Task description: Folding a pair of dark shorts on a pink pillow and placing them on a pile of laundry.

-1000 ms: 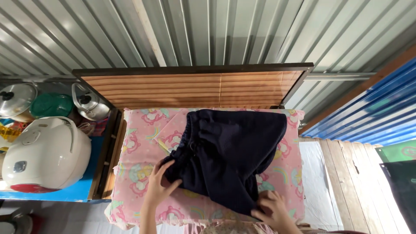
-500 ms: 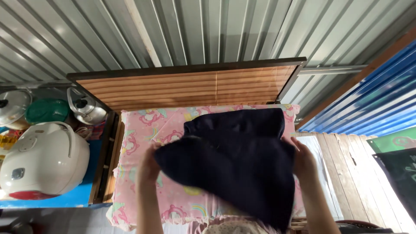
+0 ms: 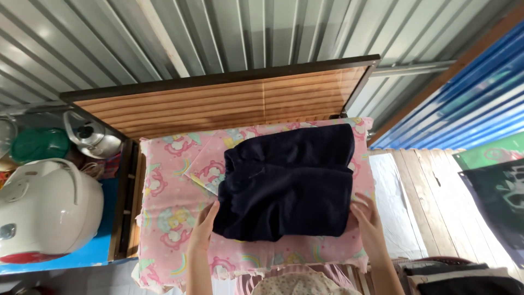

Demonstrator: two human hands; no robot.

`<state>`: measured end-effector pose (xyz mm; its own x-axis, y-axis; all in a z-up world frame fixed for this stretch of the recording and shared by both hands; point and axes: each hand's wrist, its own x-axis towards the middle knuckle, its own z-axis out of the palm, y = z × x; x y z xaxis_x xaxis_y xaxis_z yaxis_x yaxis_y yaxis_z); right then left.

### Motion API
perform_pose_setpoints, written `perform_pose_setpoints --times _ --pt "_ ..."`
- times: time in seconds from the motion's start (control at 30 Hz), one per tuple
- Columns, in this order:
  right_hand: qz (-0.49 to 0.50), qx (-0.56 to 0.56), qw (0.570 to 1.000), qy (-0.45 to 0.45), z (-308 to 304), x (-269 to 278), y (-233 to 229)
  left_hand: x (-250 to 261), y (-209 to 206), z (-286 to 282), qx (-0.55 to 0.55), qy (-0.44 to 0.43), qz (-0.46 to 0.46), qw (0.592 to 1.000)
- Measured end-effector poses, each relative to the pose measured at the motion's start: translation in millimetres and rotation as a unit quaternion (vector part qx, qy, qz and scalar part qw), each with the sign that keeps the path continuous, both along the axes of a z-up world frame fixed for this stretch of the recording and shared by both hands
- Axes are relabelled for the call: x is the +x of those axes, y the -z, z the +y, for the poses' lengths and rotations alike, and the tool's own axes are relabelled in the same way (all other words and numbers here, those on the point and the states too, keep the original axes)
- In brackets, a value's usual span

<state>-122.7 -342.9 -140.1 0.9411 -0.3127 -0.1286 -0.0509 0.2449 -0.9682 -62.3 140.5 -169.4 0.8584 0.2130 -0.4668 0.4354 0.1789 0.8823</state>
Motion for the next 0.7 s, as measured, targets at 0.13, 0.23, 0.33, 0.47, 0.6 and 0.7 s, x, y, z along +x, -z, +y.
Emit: perform_pose_setpoints --times 0.13,0.23,0.33,0.47,0.6,0.7 --pt "0.021 0.085 0.995 0.036 -2.7 36.1 -2.3 21.0 -11.1 -6.3 0.018 0.043 0.025 0.999" --pt "0.004 0.131 0.989 0.072 -15.0 65.8 18.1 41.7 -25.6 -12.8 0.010 0.098 -0.041 0.994" --pt "-0.035 0.078 0.994 0.062 -31.5 84.3 15.9 55.1 -44.2 -17.8 0.052 0.116 -0.081 0.989" --pt "-0.042 0.195 0.974 -0.103 -61.9 69.2 -9.4 44.1 -64.0 -9.1 0.158 0.129 -0.180 0.962" --pt "-0.055 0.192 0.975 -0.094 -76.8 14.9 -37.3 15.2 -60.8 7.7 -0.019 0.114 -0.263 0.958" --pt "-0.157 0.130 0.970 -0.134 -92.1 -27.8 -39.8 -2.4 -57.2 19.7 -0.028 0.188 -0.422 0.887"
